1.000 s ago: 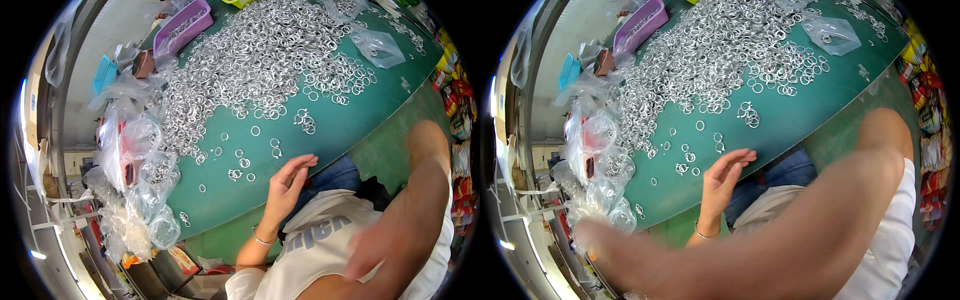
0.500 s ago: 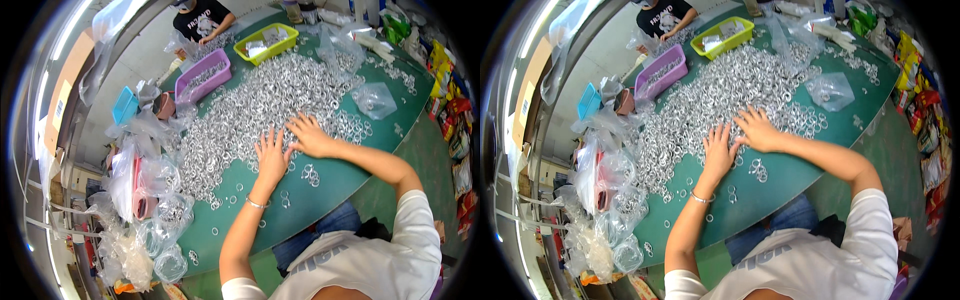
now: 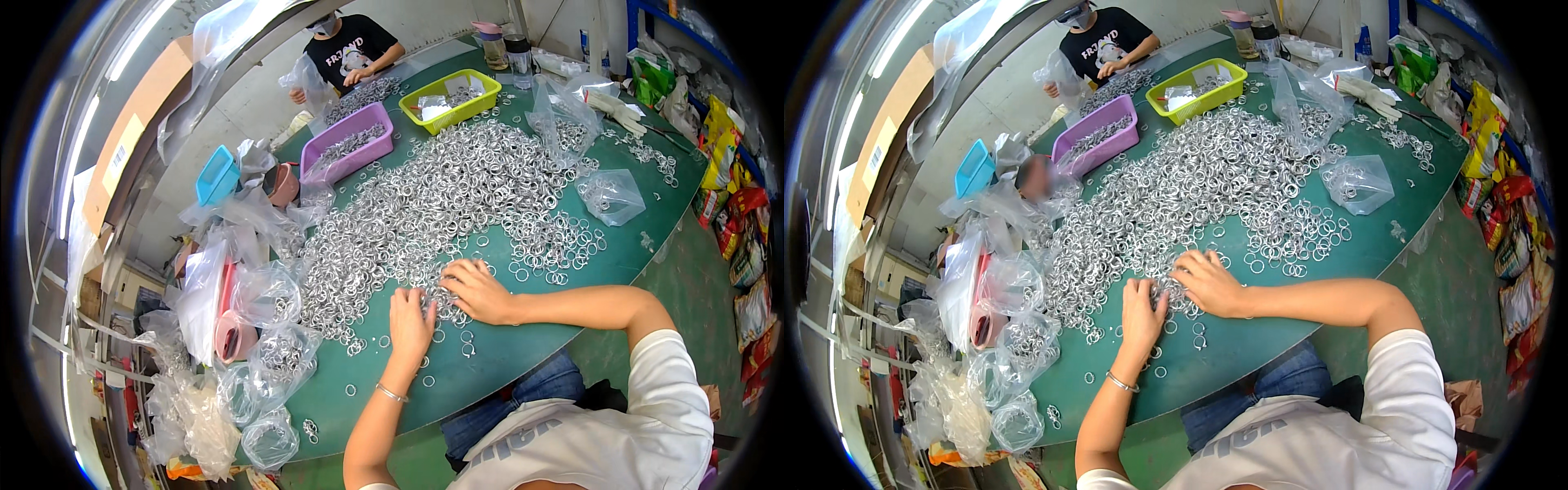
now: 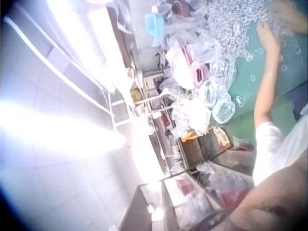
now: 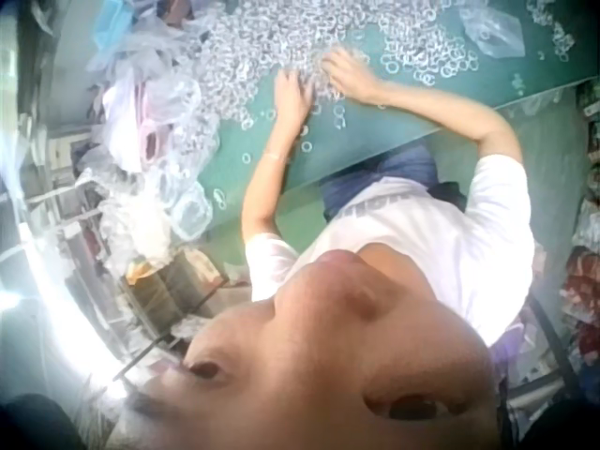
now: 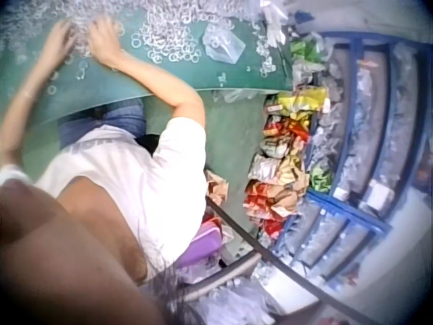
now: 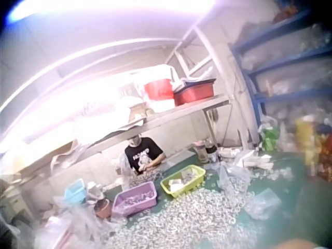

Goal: The person sorts small silver metal rings by hand on a green table and places a portion of them into a yellow basket.

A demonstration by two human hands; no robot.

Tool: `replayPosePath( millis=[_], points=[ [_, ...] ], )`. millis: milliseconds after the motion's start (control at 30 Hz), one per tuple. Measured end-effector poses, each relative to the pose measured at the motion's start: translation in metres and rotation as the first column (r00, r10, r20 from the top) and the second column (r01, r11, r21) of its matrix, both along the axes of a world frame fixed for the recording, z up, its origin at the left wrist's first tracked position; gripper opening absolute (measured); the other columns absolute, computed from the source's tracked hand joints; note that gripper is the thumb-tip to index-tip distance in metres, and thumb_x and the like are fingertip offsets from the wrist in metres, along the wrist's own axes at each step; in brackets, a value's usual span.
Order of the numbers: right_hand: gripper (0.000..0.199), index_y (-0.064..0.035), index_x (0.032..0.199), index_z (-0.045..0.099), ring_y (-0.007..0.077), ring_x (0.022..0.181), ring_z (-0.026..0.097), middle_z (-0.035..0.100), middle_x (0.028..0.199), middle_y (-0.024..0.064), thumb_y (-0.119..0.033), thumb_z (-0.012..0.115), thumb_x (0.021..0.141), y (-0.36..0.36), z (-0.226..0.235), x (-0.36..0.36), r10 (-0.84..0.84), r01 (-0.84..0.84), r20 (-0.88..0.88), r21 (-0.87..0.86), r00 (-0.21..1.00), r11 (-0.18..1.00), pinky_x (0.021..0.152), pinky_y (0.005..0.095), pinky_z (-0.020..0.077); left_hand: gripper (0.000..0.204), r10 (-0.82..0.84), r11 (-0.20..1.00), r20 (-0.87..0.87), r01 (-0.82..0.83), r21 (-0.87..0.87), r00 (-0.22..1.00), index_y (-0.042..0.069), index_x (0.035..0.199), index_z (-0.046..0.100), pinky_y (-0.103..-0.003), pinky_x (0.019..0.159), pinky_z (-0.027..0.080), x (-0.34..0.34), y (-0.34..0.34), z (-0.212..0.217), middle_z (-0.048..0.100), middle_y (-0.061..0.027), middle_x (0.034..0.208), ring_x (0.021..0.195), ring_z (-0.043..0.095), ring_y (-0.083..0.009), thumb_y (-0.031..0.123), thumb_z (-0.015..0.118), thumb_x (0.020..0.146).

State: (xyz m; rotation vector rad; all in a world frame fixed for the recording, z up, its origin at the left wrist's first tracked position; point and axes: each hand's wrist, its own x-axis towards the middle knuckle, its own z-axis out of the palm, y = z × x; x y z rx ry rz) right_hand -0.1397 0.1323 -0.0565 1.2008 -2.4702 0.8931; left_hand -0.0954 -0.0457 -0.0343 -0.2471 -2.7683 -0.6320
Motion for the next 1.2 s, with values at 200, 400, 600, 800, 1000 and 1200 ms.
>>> replayPosePath(
  millis=[200, 400, 600, 800, 1000, 1200],
  points=[
    [0.026, -0.0026, 0.1, 0.057, 0.0267, 0.105, 0.047, 0.055, 0.103, 0.009, -0.003, 0.06, 0.074, -0.023, 0.005, 0.007, 0.163, -0.15, 0.043, -0.219, 0.986, 0.964, 0.086, 0.0371, 0.0383, 0.021, 0.076, 0.994, -0.05, -0.071, 0.087, 0.996, 0.0, 0.09, 0.052, -0.038, 0.072, 0.041, 0.029, -0.022, 0.0, 0.046, -0.0162, 0.087, 0.08, 0.048, -0.0324, 0.007, 0.066, 0.076],
    [0.013, 0.0003, 0.092, 0.058, 0.0216, 0.082, 0.055, 0.059, 0.087, 0.0124, -0.008, 0.057, 0.083, -0.028, 0.013, -0.018, 0.1, 0.149, 0.579, -0.367, 0.809, 0.918, 0.072, 0.0332, 0.0444, 0.014, 0.263, 0.928, -0.124, -0.216, 0.303, 0.957, 0.0, 0.083, 0.052, -0.032, 0.067, 0.044, 0.041, -0.052, 0.0, 0.045, -0.0127, 0.089, 0.081, 0.049, -0.0247, -0.008, 0.057, 0.072],
    [0.013, -0.0012, 0.097, 0.058, 0.0124, 0.076, 0.052, 0.058, 0.087, 0.0051, -0.008, 0.053, 0.087, 0.006, 0.013, -0.06, 0.245, 0.566, 0.877, -0.458, 0.413, 0.686, 0.068, 0.025, 0.0428, 0.024, 0.339, 0.812, 0.023, -0.305, 0.498, 0.941, 0.003, 0.097, 0.06, -0.02, 0.059, 0.043, 0.036, -0.088, -0.006, 0.052, -0.0032, 0.09, 0.07, 0.048, -0.01, -0.008, 0.058, 0.076],
    [0.024, -0.0014, 0.108, 0.055, 0.0171, 0.089, 0.054, 0.057, 0.096, 0.0082, -0.012, 0.054, 0.087, 0.033, 0.034, -0.068, 0.109, 0.42, 0.785, -0.436, 0.61, 0.795, 0.082, 0.0287, 0.0423, 0.031, 0.095, 0.378, 0.267, -0.283, 0.882, 0.959, 0.001, 0.111, 0.057, -0.018, 0.055, 0.044, 0.029, -0.087, 0.004, 0.057, -0.0045, 0.102, 0.064, 0.05, -0.0048, -0.007, 0.05, 0.083],
    [0.058, -0.0061, 0.123, 0.048, 0.0353, 0.12, 0.035, 0.039, 0.127, 0.0174, -0.034, 0.069, 0.076, 0.032, 0.046, -0.049, -0.193, 0.156, 0.186, 0.193, 0.964, 0.969, 0.098, 0.048, 0.0316, 0.024, 0.08, 0.388, 0.297, -0.304, 0.87, 0.952, 0.001, 0.111, 0.057, -0.018, 0.051, 0.043, 0.02, -0.073, 0.009, 0.059, -0.0029, 0.094, 0.063, 0.049, -0.0038, 0.005, 0.053, 0.088],
    [0.066, -0.0135, 0.125, 0.048, 0.0351, 0.125, 0.031, 0.034, 0.135, 0.0164, -0.041, 0.072, 0.071, 0.005, 0.024, -0.01, 0.158, -0.18, 0.095, 0.298, 0.983, 0.938, 0.099, 0.0505, 0.0284, 0.048, -0.141, 0.972, 0.074, 0.124, 0.201, 0.987, 0.008, 0.114, 0.055, -0.037, 0.089, 0.039, 0.016, -0.054, 0.012, 0.048, -0.0137, 0.111, 0.104, 0.047, -0.031, 0.015, 0.074, 0.071]
  ],
)
